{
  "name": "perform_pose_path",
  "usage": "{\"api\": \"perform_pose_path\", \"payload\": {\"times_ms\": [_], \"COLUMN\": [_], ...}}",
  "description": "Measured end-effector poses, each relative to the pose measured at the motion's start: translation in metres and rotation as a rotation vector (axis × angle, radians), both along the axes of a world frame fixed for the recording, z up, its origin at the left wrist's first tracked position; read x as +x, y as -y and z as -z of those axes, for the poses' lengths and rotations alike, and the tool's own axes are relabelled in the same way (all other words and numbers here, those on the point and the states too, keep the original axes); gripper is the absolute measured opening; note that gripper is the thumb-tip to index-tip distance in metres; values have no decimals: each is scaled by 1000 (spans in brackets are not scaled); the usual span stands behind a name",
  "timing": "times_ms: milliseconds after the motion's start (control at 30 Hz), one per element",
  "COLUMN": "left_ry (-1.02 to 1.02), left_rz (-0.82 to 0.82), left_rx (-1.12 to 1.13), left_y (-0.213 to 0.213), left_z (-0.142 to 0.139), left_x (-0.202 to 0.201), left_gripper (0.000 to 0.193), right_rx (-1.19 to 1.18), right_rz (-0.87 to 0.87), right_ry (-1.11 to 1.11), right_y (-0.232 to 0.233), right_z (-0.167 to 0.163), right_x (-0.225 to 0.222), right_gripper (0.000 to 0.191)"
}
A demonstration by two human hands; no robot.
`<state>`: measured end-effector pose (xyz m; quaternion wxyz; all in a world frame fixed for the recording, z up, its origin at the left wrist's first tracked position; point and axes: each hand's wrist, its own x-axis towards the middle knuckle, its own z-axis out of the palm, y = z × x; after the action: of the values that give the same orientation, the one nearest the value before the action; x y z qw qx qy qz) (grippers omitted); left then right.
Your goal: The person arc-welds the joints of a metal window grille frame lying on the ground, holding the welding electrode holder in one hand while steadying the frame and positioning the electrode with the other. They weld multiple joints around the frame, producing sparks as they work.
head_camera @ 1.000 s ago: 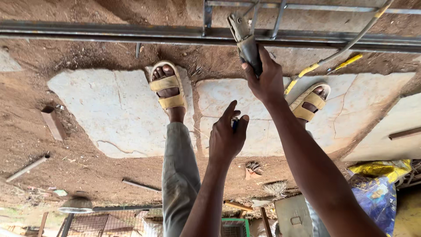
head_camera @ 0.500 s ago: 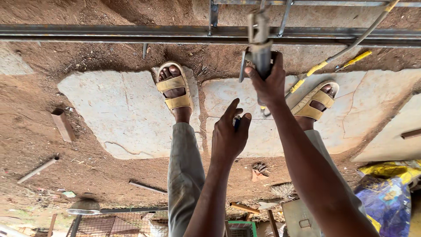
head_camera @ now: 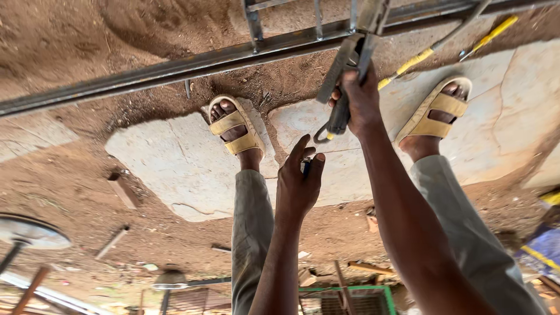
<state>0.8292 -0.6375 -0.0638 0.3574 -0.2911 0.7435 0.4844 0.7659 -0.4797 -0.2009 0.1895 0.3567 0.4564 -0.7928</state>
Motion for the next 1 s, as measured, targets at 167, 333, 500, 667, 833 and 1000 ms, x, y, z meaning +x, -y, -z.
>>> {"api": "perform_pose_path", "payload": {"times_ms": [167, 333, 500, 667, 833, 1000], "left_ry": [122, 38, 66, 99, 96, 94], "left_rz": [25, 64, 82, 82, 79, 97], "left_rx": [2, -3, -13, -7, 9, -13], "left_y": [-9, -17, -22, -24, -25, -25], "left_z": [1, 4, 7, 9, 11, 11], "left_x": [-5, -9, -11, -14, -17, -15], "left_gripper": [59, 56, 56, 55, 55, 55], "right_rx": [149, 134, 108, 56, 58, 87], "right_rz": [-93, -46, -51, -25, -35, -55], "right_ry": [98, 158, 177, 174, 149, 200], "right_y": [5, 14, 9, 5, 3, 4], "right_z": [17, 22, 21, 23, 25, 28], "right_x": [-10, -16, -18, -17, -17, -18], "right_gripper": [50, 46, 44, 47, 48, 48]}}
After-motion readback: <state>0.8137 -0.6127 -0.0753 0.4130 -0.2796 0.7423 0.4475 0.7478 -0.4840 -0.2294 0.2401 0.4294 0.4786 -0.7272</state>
